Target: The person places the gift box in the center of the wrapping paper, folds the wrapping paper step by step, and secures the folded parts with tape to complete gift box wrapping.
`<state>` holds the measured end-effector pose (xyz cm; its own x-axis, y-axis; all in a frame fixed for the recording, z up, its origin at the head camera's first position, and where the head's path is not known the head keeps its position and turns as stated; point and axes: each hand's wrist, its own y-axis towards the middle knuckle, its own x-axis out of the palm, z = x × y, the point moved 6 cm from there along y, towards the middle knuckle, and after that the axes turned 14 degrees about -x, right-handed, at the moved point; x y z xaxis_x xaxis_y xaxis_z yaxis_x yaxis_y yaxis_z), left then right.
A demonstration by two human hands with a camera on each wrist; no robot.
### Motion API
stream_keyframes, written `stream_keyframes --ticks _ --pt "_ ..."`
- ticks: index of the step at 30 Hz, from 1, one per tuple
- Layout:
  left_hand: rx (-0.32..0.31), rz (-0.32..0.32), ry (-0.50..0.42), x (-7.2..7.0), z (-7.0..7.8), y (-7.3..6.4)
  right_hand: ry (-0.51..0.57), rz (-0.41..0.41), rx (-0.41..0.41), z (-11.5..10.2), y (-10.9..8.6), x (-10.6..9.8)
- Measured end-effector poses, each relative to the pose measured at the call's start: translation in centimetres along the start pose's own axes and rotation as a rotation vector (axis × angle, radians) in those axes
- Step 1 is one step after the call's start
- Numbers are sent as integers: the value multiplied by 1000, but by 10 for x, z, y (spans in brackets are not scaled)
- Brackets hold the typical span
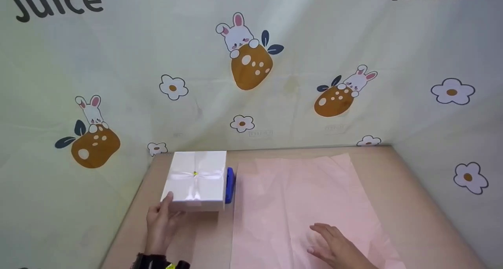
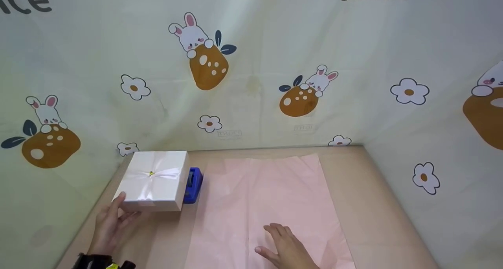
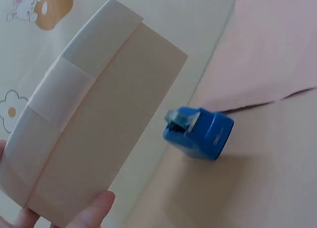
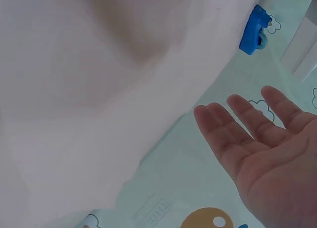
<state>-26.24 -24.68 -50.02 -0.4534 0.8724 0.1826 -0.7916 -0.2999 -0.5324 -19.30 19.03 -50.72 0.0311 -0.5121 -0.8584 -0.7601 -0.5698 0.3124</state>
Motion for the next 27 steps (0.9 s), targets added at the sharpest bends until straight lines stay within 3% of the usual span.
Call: stream_keyframes --ticks 6,15,19,27 --pt "6 -58 12 30 -20 -21 92 43 33 -13 17 2" --pt "52 -137 63 73 -57 -42 424 67 99 -25 40 9" --pt "43 -128 102 90 -72 -49 457 121 132 -27 48 9" --pt "23 -215 75 121 -95 -62 531 210 309 -23 52 10"
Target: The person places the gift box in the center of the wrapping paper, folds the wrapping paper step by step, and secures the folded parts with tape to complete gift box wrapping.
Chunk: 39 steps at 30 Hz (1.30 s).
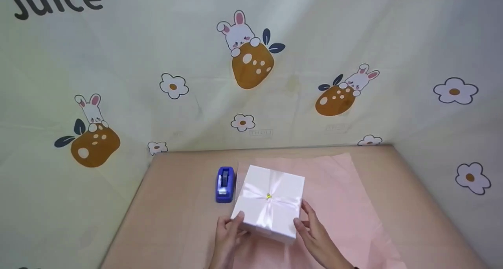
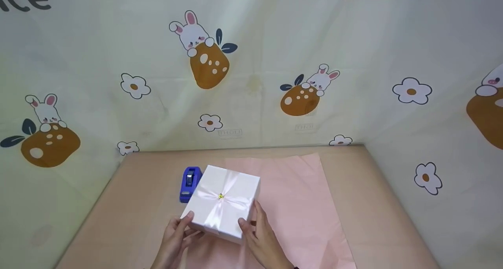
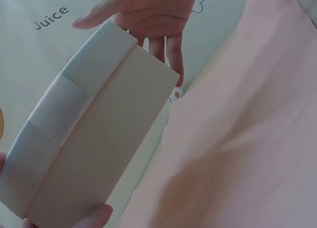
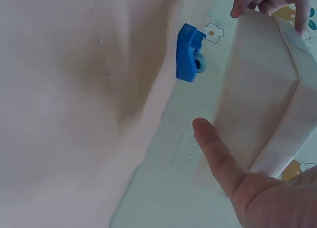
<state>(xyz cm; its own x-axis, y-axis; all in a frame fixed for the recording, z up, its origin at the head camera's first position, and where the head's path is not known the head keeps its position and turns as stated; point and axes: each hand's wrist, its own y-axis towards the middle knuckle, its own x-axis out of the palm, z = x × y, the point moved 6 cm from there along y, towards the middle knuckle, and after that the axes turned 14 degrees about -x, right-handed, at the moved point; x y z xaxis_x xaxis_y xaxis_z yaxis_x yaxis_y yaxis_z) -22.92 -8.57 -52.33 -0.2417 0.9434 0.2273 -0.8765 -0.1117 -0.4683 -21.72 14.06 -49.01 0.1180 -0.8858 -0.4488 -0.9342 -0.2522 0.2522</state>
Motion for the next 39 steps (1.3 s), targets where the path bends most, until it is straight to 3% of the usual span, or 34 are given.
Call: stream_keyframes --ticks 4,15,21,27,32,35,39 --pt "21 -18 27 14 -7 -3 -4 77 72 3 -2 -2" --pt "44 -107 103 40 -12 -13 73 219 75 6 -5 -10" --pt "36 -118 116 48 -14 -15 72 218 162 10 -5 -16" --pt "19 -109 250 54 -17 -17 102 226 211 17 -4 -27" --pt "73 -150 359 65 -18 -14 147 253 200 26 -2 -42" --pt "105 -167 399 73 -19 -9 163 260 241 35 -3 -53" --pt "73 -207 425 85 -26 -2 194 262 283 50 -3 -68"
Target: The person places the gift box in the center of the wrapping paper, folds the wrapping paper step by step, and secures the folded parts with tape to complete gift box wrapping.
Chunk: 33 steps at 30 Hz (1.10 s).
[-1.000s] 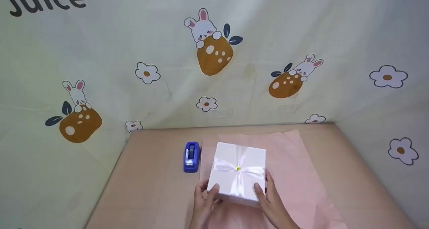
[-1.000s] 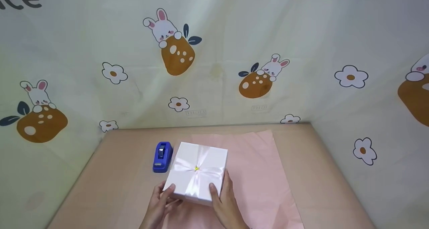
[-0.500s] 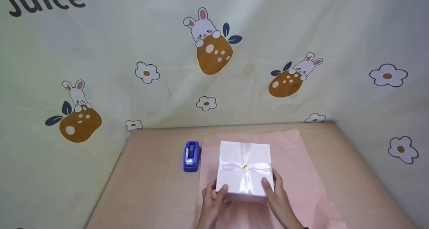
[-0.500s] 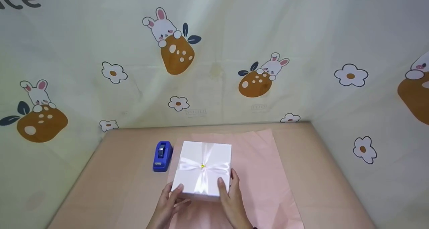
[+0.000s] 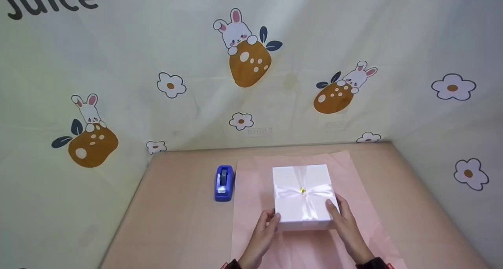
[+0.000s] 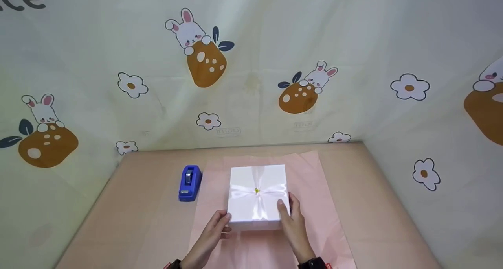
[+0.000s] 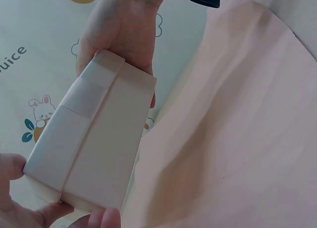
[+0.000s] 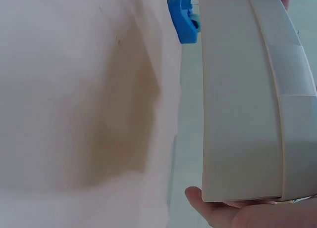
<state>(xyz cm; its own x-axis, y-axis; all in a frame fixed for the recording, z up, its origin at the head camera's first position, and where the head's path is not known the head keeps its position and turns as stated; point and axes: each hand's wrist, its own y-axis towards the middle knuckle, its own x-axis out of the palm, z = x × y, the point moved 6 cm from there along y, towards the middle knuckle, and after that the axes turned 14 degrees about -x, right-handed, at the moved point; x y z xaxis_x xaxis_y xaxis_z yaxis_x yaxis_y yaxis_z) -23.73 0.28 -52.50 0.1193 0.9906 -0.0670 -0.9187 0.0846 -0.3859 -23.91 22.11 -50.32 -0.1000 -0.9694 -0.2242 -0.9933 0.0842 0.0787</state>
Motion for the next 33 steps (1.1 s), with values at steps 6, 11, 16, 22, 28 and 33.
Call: stream_keyframes --ticks 6,11,16,22,28,33 --pt "-51 -95 7 17 -6 15 74 27 37 20 9 -18" --pt "-39 -148 11 25 -12 23 80 24 81 39 15 -25" --pt "-13 -195 -8 31 -20 28 143 21 125 59 18 -28" --pt "-18 -210 -8 37 -28 32 179 10 188 77 20 -31" --pt "-4 -211 -8 40 -30 36 181 0 216 81 21 -30" --pt "-15 -177 6 37 -29 37 151 -9 183 79 23 -27"
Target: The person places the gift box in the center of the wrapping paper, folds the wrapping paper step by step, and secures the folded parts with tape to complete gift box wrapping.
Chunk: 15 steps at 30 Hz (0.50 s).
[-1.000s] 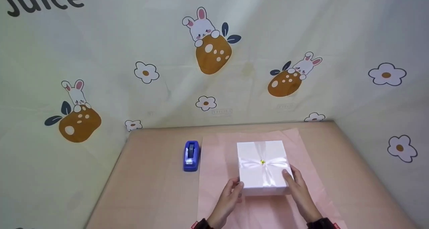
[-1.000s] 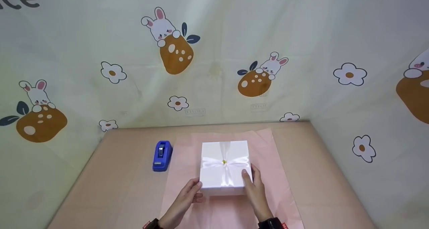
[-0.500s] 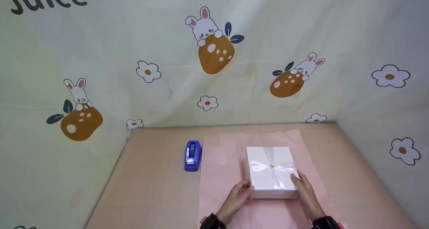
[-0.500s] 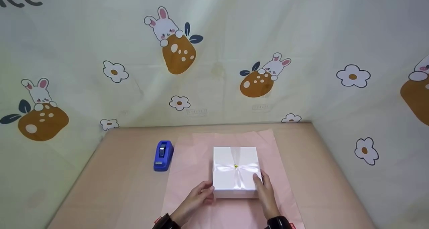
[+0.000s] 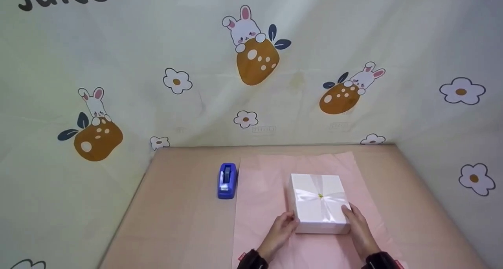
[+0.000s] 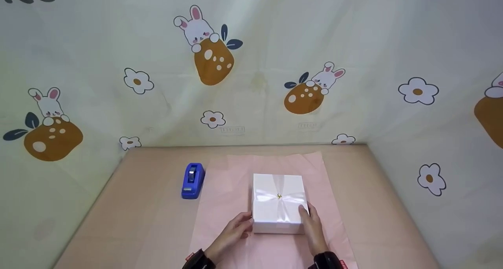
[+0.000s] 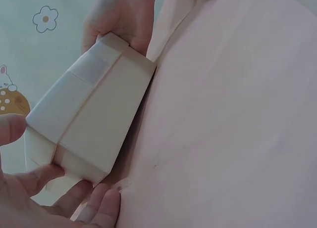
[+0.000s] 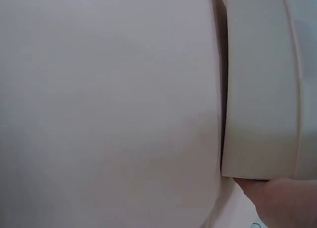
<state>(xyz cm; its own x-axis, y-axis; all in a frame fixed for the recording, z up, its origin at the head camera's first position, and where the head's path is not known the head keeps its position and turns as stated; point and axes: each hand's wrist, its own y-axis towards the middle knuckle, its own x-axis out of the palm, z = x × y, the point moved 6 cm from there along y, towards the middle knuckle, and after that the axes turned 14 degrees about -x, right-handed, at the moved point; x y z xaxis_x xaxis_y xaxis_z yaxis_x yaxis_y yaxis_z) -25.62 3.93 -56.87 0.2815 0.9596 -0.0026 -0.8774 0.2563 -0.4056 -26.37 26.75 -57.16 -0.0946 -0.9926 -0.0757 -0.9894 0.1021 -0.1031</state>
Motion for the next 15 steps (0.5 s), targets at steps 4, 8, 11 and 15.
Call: stream_keyframes --ticks 4,8,11,15 --pt "-41 32 21 -2 -2 1 -18 4 -22 -1 1 1" --pt "-63 39 11 -4 -5 3 -24 10 -21 -1 1 3" --pt "-64 37 -22 -5 -7 4 -28 6 -11 -1 1 5" --pt "-82 43 -33 -6 -9 5 -42 6 -22 -1 0 8"
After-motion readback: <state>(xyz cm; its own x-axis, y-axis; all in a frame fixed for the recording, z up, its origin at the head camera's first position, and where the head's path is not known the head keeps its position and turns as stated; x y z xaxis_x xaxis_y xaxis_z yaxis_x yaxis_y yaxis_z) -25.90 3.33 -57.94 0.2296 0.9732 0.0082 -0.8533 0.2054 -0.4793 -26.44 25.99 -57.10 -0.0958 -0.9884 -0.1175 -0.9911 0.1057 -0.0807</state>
